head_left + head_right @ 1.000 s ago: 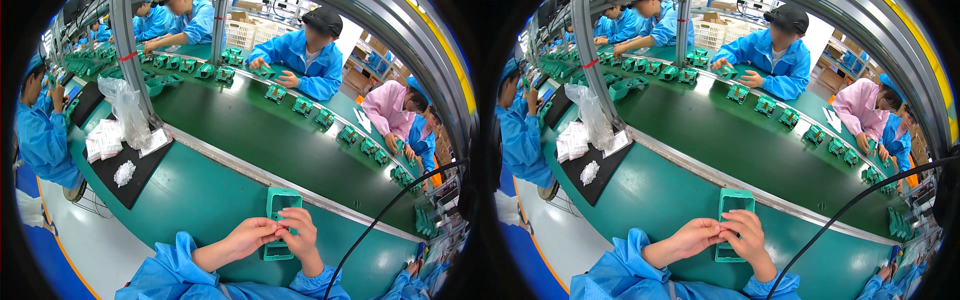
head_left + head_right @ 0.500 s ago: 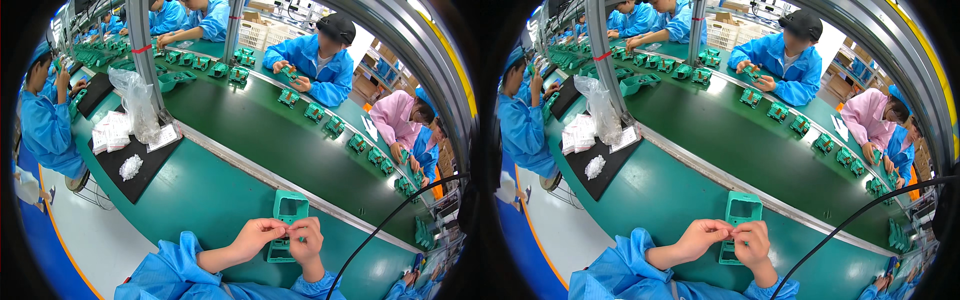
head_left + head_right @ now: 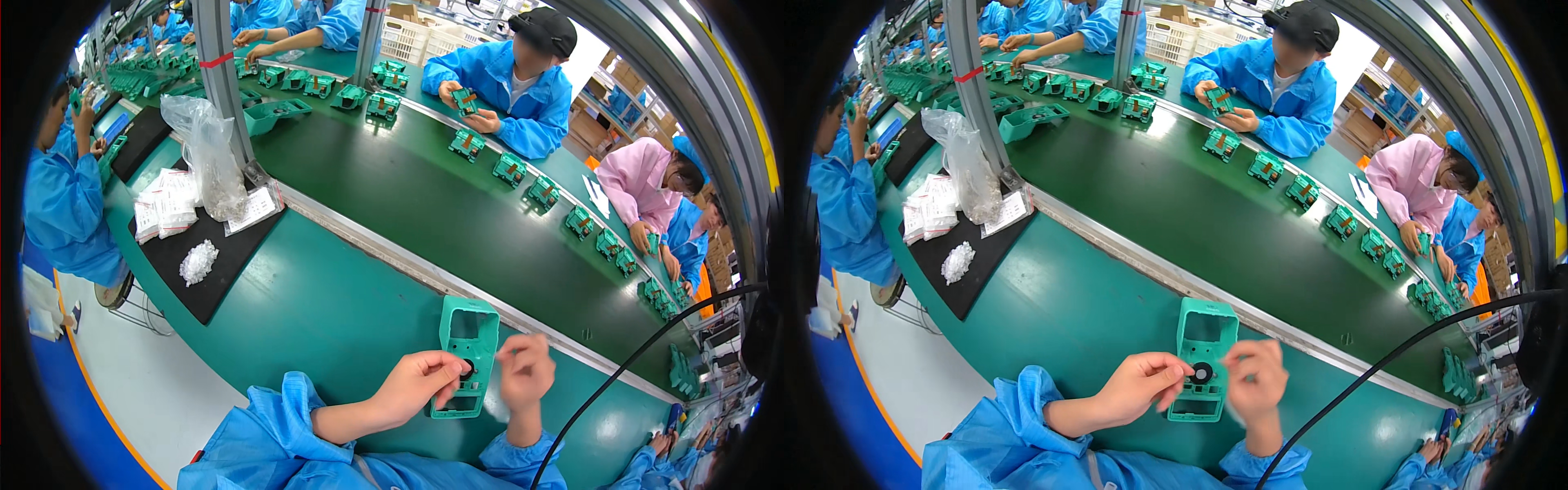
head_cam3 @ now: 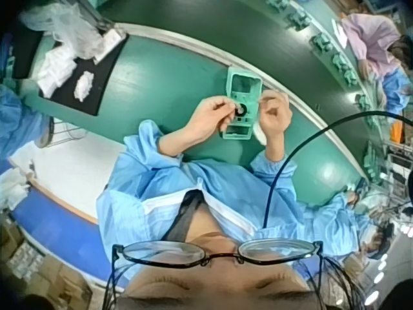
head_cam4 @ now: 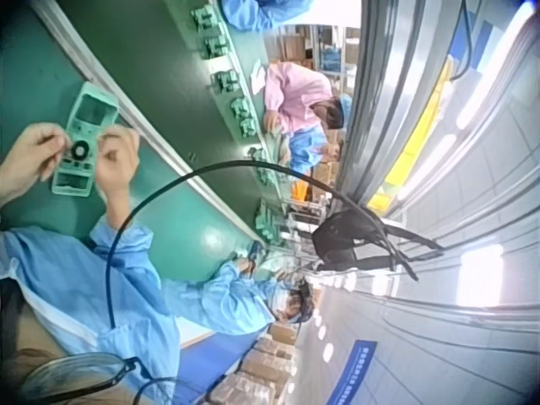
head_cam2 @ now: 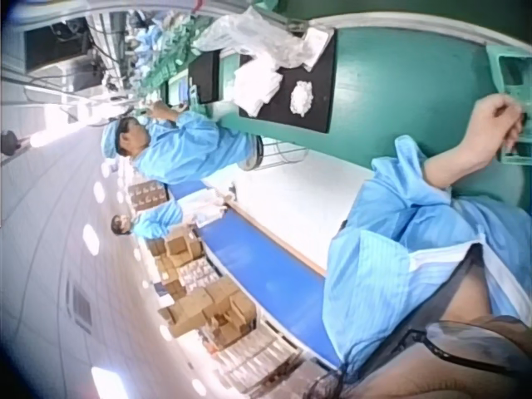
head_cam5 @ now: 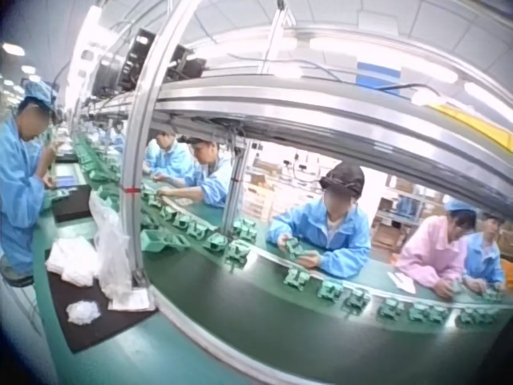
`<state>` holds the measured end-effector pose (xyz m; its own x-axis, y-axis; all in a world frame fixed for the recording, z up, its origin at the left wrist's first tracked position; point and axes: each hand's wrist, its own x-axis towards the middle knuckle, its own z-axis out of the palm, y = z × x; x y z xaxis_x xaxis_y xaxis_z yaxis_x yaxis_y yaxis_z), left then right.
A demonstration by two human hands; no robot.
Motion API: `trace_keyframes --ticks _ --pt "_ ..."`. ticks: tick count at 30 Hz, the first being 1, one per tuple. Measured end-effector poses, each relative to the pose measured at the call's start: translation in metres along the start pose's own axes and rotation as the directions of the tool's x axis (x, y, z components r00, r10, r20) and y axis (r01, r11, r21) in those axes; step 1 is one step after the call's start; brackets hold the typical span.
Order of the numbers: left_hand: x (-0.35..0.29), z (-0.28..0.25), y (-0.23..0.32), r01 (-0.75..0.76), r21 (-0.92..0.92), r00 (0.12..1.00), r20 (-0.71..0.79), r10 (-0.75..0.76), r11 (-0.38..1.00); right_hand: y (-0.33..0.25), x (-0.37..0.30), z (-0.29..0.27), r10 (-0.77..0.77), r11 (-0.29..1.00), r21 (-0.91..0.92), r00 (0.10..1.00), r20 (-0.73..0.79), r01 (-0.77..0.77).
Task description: The person assembles internal components into a green electronic housing by hand on a factory production line.
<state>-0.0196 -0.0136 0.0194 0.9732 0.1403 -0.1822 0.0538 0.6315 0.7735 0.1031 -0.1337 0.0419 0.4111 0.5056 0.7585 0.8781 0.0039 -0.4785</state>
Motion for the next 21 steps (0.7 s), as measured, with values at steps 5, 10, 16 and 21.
trace_keyframes --ticks 5,10,16,21 --pt "-0.009 0.003 -0.025 -0.054 0.113 0.973 0.230 0.027 0.992 0.017 0.010 -0.001 0.121 0.986 -0.152 0.906 0.406 -0.064" --pt "-0.023 0.000 -0.054 -0.516 0.854 0.849 0.498 0.180 0.071 0.018 0.013 0.014 0.224 0.915 -0.392 0.689 0.689 0.094" --pt "-0.021 -0.008 -0.051 -0.443 0.887 0.879 0.458 0.132 -0.127 0.025 0.009 0.021 0.246 0.882 -0.451 0.687 0.684 0.133" --pt "-0.021 -0.011 -0.051 -0.467 0.880 0.866 0.475 0.153 -0.089 0.022 0.010 0.025 0.200 0.869 -0.450 0.686 0.699 0.205"
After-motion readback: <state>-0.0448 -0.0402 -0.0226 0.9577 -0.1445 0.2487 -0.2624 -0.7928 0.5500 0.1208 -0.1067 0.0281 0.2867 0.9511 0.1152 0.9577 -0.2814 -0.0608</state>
